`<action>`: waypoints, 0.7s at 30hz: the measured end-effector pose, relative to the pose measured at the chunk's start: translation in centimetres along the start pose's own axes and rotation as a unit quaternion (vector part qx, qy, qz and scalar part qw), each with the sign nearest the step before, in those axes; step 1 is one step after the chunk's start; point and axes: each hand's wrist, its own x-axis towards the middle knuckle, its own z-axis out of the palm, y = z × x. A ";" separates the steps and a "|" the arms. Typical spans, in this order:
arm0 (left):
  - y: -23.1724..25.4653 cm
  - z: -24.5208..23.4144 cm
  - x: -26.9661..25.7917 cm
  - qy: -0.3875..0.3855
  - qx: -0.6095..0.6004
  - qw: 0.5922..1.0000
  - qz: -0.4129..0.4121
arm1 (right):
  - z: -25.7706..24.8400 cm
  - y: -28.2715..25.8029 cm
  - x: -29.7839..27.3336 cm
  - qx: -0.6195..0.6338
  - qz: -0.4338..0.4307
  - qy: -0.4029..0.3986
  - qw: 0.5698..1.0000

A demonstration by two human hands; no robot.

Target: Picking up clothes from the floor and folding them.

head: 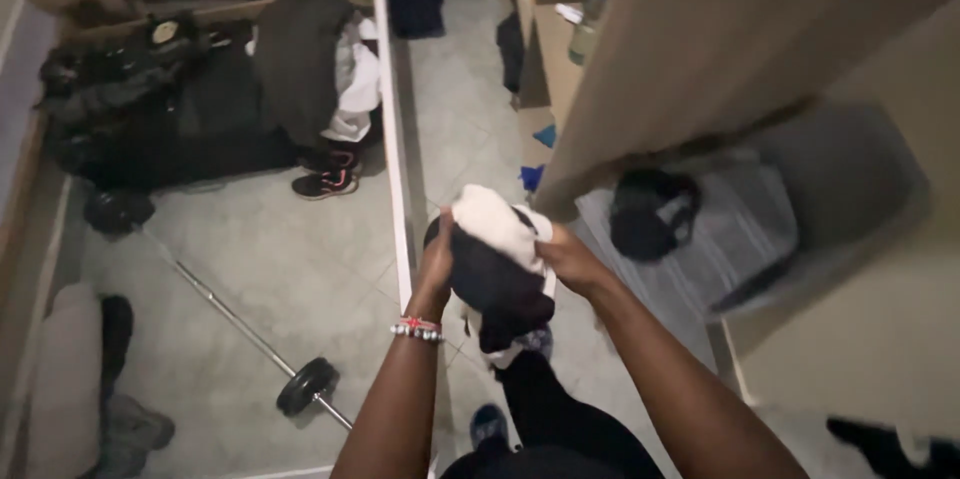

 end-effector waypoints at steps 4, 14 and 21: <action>-7.3 0.1 6.9 0.039 -0.160 0.985 -0.053 | -1.3 -0.5 7.8 0.193 0.038 0.088 0.977; 0.2 0.7 14.1 0.007 -0.061 0.981 0.186 | -6.1 -6.6 22.4 0.059 0.084 0.013 0.995; 14.8 -1.9 10.0 0.020 -0.065 0.969 0.239 | -6.1 -10.9 26.6 -0.120 -0.111 0.010 0.986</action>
